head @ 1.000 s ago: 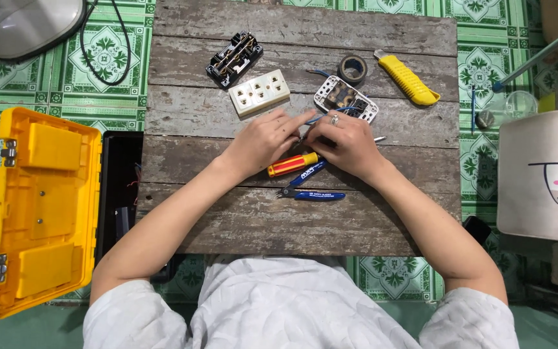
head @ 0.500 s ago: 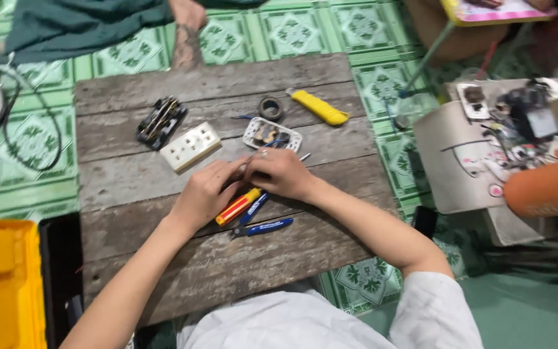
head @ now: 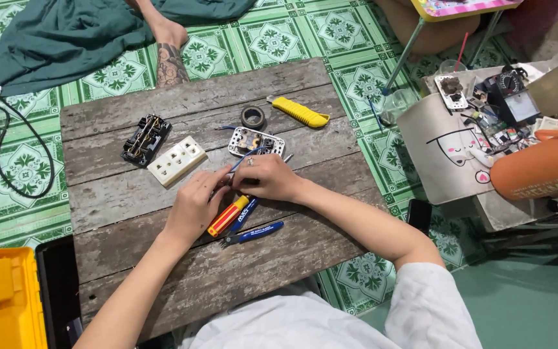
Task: The person uses a screwdriver to loosen and tighten screws on an electrical socket, adjusting wires and internal components. They also use pliers to strip wire insulation and manipulate the socket parts on a wooden table.
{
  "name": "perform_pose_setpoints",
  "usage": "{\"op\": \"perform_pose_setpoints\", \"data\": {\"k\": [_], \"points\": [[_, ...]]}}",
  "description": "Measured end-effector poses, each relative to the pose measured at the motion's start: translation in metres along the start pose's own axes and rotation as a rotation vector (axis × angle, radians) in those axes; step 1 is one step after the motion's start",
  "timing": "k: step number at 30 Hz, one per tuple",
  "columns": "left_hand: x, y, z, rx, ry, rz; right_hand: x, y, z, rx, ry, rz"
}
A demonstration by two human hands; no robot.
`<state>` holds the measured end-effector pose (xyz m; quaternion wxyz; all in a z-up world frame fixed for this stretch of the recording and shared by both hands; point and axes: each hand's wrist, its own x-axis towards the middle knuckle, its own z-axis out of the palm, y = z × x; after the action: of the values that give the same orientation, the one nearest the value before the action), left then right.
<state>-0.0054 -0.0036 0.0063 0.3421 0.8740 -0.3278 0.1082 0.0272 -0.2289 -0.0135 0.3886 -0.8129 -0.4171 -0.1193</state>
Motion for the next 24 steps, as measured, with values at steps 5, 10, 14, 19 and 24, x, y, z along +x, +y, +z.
{"op": "perform_pose_setpoints", "data": {"k": [5, 10, 14, 19, 24], "points": [[-0.003, -0.010, 0.004, 0.015, 0.009, 0.020, 0.001, 0.001, 0.000, 0.020, -0.002, -0.016], [-0.001, -0.007, 0.001, -0.004, 0.009, 0.016, 0.000, 0.005, 0.001, 0.008, 0.019, -0.068], [-0.002, -0.013, 0.004, -0.007, -0.006, 0.012, 0.001, 0.004, -0.001, 0.023, 0.017, -0.083], [-0.002, -0.014, 0.004, 0.028, 0.007, 0.053, 0.002, 0.003, -0.002, 0.017, 0.013, -0.097], [-0.002, -0.013, 0.004, 0.021, 0.002, 0.040, 0.005, -0.002, -0.004, 0.016, -0.007, -0.084]]}}
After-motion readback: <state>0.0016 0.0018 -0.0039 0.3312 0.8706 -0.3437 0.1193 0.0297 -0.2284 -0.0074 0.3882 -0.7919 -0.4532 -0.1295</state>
